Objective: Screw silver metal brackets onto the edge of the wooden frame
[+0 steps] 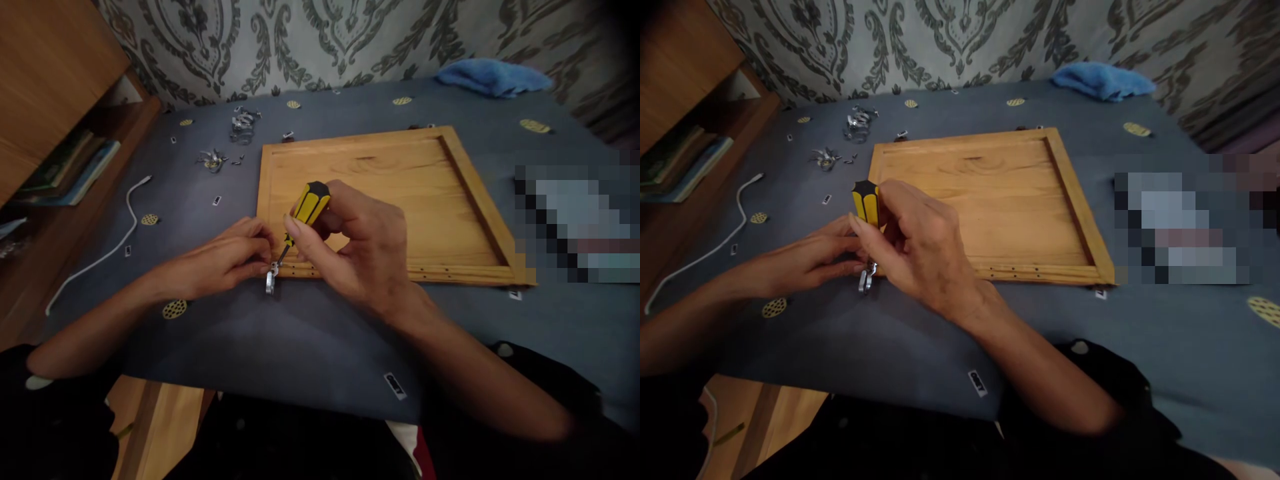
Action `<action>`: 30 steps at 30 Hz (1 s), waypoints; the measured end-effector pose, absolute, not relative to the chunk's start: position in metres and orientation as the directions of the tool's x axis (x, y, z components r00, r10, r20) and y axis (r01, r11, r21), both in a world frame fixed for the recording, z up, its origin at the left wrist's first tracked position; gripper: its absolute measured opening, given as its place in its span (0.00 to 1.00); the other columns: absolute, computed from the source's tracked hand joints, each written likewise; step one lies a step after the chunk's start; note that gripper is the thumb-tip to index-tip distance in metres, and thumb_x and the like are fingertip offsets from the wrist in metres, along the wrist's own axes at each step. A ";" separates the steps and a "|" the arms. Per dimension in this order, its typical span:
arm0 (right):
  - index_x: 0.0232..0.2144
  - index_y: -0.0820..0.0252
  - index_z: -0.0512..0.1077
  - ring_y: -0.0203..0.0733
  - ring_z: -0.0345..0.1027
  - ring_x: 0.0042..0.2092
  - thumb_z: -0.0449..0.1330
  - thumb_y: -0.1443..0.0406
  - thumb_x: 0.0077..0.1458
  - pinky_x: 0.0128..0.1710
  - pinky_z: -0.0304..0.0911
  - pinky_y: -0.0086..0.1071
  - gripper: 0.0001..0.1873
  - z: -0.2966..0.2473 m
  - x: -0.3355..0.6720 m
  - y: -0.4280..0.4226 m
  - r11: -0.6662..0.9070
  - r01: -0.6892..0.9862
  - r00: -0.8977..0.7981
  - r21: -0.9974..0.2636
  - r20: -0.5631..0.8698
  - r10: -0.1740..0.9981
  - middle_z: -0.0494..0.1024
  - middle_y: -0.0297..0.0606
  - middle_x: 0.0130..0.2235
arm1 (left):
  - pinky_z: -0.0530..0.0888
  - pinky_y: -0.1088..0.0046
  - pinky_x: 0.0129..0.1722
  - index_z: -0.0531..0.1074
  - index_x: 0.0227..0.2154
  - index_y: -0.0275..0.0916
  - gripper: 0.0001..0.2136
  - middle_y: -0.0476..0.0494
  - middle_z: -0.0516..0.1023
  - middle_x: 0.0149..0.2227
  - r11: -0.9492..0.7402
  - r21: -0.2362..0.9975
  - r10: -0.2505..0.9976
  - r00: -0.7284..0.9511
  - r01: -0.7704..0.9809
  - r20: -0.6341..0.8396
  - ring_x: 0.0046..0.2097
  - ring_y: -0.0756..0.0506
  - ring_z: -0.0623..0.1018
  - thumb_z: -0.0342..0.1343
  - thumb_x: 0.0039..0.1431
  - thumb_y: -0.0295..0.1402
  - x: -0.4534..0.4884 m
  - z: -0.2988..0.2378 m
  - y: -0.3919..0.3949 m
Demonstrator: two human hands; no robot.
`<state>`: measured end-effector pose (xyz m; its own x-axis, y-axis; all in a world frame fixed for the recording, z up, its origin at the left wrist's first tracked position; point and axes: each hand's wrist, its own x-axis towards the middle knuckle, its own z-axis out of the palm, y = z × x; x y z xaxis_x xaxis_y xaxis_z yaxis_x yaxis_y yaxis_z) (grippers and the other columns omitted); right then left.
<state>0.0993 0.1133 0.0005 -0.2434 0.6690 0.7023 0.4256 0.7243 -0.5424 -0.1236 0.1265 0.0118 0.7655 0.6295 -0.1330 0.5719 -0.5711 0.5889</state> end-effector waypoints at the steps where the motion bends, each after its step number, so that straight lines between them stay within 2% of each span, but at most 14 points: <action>1: 0.28 0.53 0.64 0.36 0.67 0.27 0.62 0.63 0.63 0.29 0.65 0.32 0.12 0.000 0.099 0.113 0.725 0.429 -0.243 -0.539 0.704 0.667 0.72 0.30 0.25 | 0.69 0.59 0.56 0.74 0.40 0.38 0.12 0.40 0.71 0.49 -0.571 0.584 0.628 0.765 0.577 -0.142 0.54 0.40 0.70 0.48 0.71 0.38 -0.123 0.013 0.127; 9: 0.28 0.54 0.62 0.36 0.68 0.29 0.60 0.62 0.65 0.32 0.67 0.32 0.14 -0.001 0.100 0.114 0.732 0.450 -0.257 -0.512 0.711 0.655 0.73 0.31 0.28 | 0.68 0.60 0.55 0.75 0.39 0.38 0.12 0.41 0.73 0.48 -0.561 0.546 0.626 0.751 0.622 -0.213 0.53 0.40 0.70 0.49 0.70 0.38 -0.120 0.018 0.130; 15: 0.30 0.54 0.64 0.38 0.70 0.32 0.59 0.61 0.65 0.34 0.69 0.33 0.12 -0.003 0.100 0.114 0.718 0.450 -0.258 -0.530 0.693 0.673 0.73 0.32 0.29 | 0.68 0.63 0.54 0.76 0.40 0.38 0.13 0.42 0.74 0.48 -0.542 0.551 0.644 0.735 0.634 -0.212 0.52 0.41 0.71 0.50 0.70 0.39 -0.119 0.017 0.131; 18: 0.29 0.54 0.64 0.38 0.69 0.31 0.58 0.61 0.65 0.33 0.69 0.33 0.12 -0.003 0.100 0.114 0.706 0.448 -0.256 -0.549 0.678 0.689 0.73 0.32 0.28 | 0.69 0.64 0.52 0.76 0.42 0.38 0.13 0.43 0.74 0.46 -0.538 0.568 0.660 0.730 0.623 -0.176 0.50 0.42 0.71 0.49 0.71 0.40 -0.118 0.013 0.130; 25: 0.28 0.52 0.64 0.40 0.69 0.31 0.60 0.58 0.64 0.32 0.70 0.34 0.14 0.000 0.099 0.113 0.660 0.419 -0.237 -0.624 0.626 0.743 0.72 0.33 0.27 | 0.72 0.64 0.48 0.74 0.36 0.40 0.14 0.43 0.75 0.43 -0.529 0.641 0.694 0.718 0.556 -0.051 0.47 0.43 0.74 0.48 0.72 0.41 -0.118 0.011 0.128; 28: 0.27 0.52 0.62 0.39 0.69 0.30 0.61 0.59 0.64 0.32 0.69 0.34 0.15 0.001 0.099 0.113 0.662 0.398 -0.235 -0.636 0.626 0.743 0.71 0.32 0.27 | 0.72 0.63 0.49 0.73 0.39 0.40 0.13 0.43 0.75 0.43 -0.492 0.668 0.740 0.672 0.559 -0.017 0.47 0.43 0.75 0.48 0.72 0.42 -0.123 0.011 0.120; 30: 0.27 0.53 0.62 0.39 0.69 0.30 0.62 0.59 0.63 0.32 0.69 0.34 0.16 0.001 0.099 0.113 0.666 0.388 -0.238 -0.637 0.629 0.740 0.71 0.32 0.27 | 0.72 0.61 0.52 0.73 0.44 0.41 0.14 0.42 0.75 0.46 -0.482 0.669 0.769 0.639 0.566 0.013 0.50 0.42 0.74 0.51 0.71 0.46 -0.127 0.007 0.113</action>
<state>0.0988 0.1128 0.0008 -0.2376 0.7401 0.6291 0.3879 0.6661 -0.6371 -0.1271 0.1126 0.0071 0.6389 0.7692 0.0135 0.5660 -0.4818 0.6690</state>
